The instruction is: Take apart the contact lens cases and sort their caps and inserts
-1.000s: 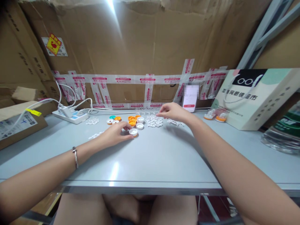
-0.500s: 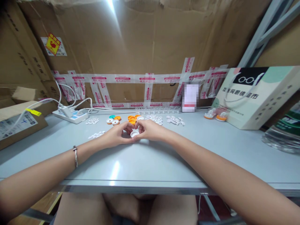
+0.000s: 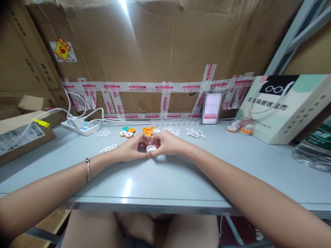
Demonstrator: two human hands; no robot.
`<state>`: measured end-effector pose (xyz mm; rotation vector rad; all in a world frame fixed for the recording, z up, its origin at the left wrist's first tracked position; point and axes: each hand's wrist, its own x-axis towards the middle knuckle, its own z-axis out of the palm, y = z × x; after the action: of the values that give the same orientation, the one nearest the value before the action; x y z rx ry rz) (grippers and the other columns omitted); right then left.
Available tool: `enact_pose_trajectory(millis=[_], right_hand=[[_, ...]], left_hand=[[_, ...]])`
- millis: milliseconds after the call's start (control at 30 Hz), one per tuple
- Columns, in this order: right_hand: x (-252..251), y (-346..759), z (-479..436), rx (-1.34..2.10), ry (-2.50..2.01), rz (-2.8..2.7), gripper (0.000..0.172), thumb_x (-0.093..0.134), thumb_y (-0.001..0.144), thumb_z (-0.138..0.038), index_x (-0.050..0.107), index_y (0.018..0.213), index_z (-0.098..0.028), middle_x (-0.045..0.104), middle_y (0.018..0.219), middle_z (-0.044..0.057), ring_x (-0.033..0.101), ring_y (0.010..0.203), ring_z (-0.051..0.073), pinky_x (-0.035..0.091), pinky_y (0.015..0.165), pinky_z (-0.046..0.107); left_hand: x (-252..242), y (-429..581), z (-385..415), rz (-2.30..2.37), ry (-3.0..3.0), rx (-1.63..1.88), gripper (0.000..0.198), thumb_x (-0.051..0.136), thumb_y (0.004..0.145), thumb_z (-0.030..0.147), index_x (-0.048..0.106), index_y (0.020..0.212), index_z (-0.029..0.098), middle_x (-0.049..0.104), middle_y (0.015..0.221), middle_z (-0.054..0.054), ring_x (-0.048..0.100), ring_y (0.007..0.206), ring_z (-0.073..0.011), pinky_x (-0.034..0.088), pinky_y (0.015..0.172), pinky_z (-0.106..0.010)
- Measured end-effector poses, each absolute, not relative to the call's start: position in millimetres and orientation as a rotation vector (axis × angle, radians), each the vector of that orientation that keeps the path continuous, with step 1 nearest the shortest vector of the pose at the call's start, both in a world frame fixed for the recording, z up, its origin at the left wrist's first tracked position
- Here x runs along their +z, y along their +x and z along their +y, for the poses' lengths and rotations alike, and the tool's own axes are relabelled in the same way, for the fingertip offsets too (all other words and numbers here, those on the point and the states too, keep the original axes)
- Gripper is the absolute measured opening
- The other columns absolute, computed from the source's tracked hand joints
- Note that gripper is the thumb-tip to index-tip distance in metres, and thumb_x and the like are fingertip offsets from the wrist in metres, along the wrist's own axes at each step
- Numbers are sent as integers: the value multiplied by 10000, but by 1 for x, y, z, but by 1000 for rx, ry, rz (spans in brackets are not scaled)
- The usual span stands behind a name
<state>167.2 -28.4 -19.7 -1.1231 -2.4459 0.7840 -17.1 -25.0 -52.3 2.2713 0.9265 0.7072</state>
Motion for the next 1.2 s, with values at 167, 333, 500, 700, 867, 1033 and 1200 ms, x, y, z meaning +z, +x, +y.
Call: enact_pose_trajectory(millis=[167,333,500,700,867,1033,1200], right_hand=[[-18,176,-18,739,-1135,-2250,238,613,619,-296,589,800,-144,554,667,-1,496,616,109,408,579,231],[-28,186,3,497,-1248,-2085,316,621,629,-337,608,871,-134,588,735,33,526,655,135,426,623,257],[-39,179,6,217,-1214,-2309,212,577,684,-252,660,857,-162,640,814,64,555,761,179,410,692,285],[-43,176,8,181,-1221,-2293,219,572,718,-263,656,882,-145,649,844,77,563,758,177,410,688,277],[-43,177,8,122,-1220,-2219,255,581,738,-368,626,854,-146,627,810,69,545,738,171,398,674,274],[-23,179,-9,286,-1198,-2250,338,537,749,-487,554,679,-157,552,659,22,471,608,121,351,563,237],[-14,181,-23,642,-1174,-2524,462,669,577,-559,529,794,-176,515,675,-10,447,603,113,334,535,224]], left_hand=[[-51,-18,-24,860,2186,669,426,668,674,294,410,986,161,589,909,-62,574,849,-155,473,771,-320],[-50,-19,-24,898,2196,637,453,665,679,304,407,1023,161,597,918,-67,575,871,-160,464,792,-329],[-48,-18,-25,891,2207,623,445,653,690,298,396,1028,165,613,934,-77,576,877,-162,458,791,-328],[-49,-19,-24,881,2216,624,439,650,695,299,388,1026,175,618,937,-80,576,872,-163,458,780,-327],[-49,-20,-25,863,2211,636,435,653,697,300,403,1032,179,614,919,-68,575,861,-157,454,778,-322],[-42,-21,-28,917,2255,612,406,662,682,310,449,999,171,602,907,-60,573,833,-153,463,754,-309],[-37,-24,-27,901,2394,545,364,666,667,374,533,936,169,596,913,-46,564,830,-158,450,731,-289]])
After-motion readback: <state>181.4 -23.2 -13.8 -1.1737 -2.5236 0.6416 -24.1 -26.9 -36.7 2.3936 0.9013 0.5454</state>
